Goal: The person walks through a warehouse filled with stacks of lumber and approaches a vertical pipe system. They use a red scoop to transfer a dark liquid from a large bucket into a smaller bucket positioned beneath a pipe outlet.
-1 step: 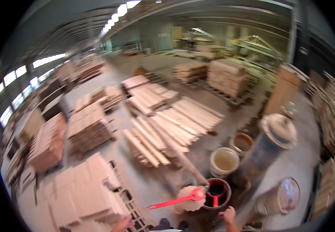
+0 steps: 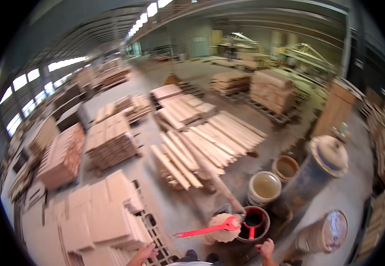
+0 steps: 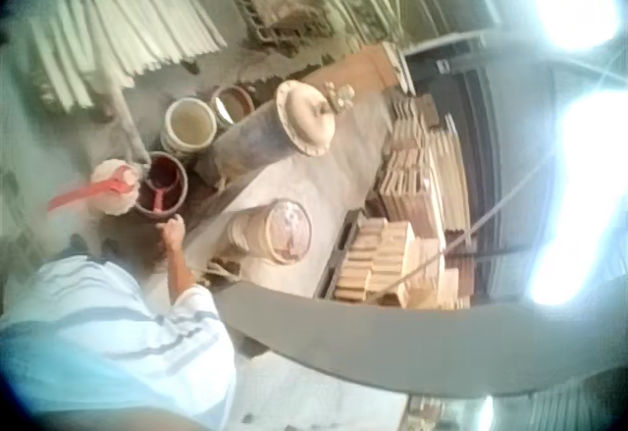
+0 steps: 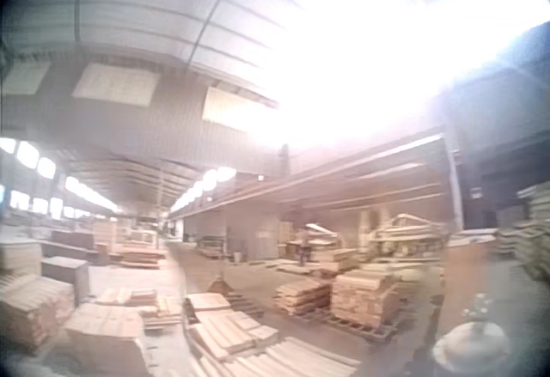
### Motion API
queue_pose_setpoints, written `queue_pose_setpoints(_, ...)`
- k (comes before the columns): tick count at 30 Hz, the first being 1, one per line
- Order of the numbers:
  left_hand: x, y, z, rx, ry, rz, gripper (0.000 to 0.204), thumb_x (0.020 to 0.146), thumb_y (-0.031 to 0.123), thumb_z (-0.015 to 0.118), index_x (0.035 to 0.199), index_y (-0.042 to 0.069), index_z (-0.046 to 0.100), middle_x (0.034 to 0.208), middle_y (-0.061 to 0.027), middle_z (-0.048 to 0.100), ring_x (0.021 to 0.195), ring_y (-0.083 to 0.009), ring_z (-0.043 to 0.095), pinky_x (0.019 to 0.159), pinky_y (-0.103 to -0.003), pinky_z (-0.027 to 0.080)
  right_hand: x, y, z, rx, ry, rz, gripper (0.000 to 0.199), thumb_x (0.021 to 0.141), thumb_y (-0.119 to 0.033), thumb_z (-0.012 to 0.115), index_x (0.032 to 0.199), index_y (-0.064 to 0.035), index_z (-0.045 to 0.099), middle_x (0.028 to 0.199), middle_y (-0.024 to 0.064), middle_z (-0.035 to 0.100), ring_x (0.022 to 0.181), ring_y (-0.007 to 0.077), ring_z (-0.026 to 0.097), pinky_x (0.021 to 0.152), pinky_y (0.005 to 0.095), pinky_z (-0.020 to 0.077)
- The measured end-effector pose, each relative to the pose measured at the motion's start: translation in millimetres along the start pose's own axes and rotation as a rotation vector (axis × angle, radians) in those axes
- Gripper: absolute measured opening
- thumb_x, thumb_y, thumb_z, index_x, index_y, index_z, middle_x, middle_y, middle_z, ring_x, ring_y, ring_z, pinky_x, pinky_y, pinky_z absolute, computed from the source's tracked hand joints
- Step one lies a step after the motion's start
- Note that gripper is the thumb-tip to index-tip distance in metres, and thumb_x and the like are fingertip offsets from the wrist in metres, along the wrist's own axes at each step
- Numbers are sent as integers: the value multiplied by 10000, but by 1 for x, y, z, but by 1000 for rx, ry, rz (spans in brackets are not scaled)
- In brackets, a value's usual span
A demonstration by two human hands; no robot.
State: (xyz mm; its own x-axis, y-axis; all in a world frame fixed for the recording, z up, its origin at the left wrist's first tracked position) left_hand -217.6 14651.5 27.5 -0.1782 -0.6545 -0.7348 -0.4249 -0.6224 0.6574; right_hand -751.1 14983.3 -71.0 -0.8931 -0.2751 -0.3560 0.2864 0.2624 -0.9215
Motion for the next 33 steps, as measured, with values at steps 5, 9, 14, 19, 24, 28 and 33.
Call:
queue_pose_setpoints(5, -20, 6, 4, -70, 48, -28, 321, 882, 269, 517, 1008, -25, 492, 885, -165, 608, 767, -266, 640, 623, -330, 540, 12, -12, 15, -75, -84, -23, 348, 823, -129, 368, 1135, 15, 320, 622, 143, 576, 423, 189, 503, 377, 290, 412)
queue_pose_setpoints(9, -26, 0, -5, -94, 78, -38, 366, 866, 315, 512, 980, -32, 542, 888, -138, 620, 752, -214, 633, 623, -294, 520, -15, -51, 39, -221, -234, -176, 146, 791, -95, 495, 899, 0, 468, 635, 53, 516, 493, 145, 482, 419, 281, 409)
queue_pose_setpoints(14, -7, -5, -9, -91, 72, -48, 372, 852, 318, 521, 977, -32, 546, 906, -147, 621, 762, -216, 632, 634, -307, 517, 14, 22, 30, 26, -291, 65, 216, 773, -21, 497, 975, 30, 443, 689, 90, 543, 520, 154, 507, 445, 270, 440)
queue_pose_setpoints(19, -12, -7, -20, -138, 105, -46, 317, 846, 288, 527, 934, -16, 537, 893, -144, 614, 754, -225, 638, 622, -300, 525, -48, -52, 66, -228, -333, 72, 154, 845, -136, 451, 792, -11, 522, 605, 58, 544, 454, 134, 469, 408, 259, 390)
queue_pose_setpoints(24, -24, -5, -23, -165, 154, -72, 319, 853, 290, 527, 951, -14, 533, 889, -141, 612, 746, -220, 636, 617, -291, 524, -54, -63, 74, -226, -270, 49, 233, 875, -213, 453, 826, -19, 571, 580, 58, 547, 427, 135, 454, 395, 261, 374)
queue_pose_setpoints(28, -25, -17, -34, -159, 175, -88, 335, 856, 306, 533, 952, -14, 536, 889, -142, 613, 734, -220, 635, 603, -292, 526, -69, -117, 90, -325, -199, -418, 247, 880, -205, 441, 964, -24, 588, 587, 62, 556, 428, 130, 462, 401, 269, 387)
queue_pose_setpoints(33, -31, -5, -31, -144, 159, -89, 319, 850, 306, 538, 896, -10, 551, 852, -136, 617, 712, -220, 636, 591, -293, 533, -10, 2, 78, -253, -252, -244, 269, 882, -180, 423, 1038, -25, 577, 583, 60, 553, 419, 130, 468, 393, 260, 386)
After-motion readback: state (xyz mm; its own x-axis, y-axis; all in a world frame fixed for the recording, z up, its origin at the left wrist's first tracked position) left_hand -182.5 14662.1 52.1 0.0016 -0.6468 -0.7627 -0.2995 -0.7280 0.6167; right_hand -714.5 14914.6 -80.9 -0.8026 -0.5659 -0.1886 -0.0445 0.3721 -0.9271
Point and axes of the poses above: each hand's wrist, its own x-axis towards the middle knuckle, its own z-axis out of the palm, y = z × x, the point moved 7 cm from there along x, towards the middle knuckle
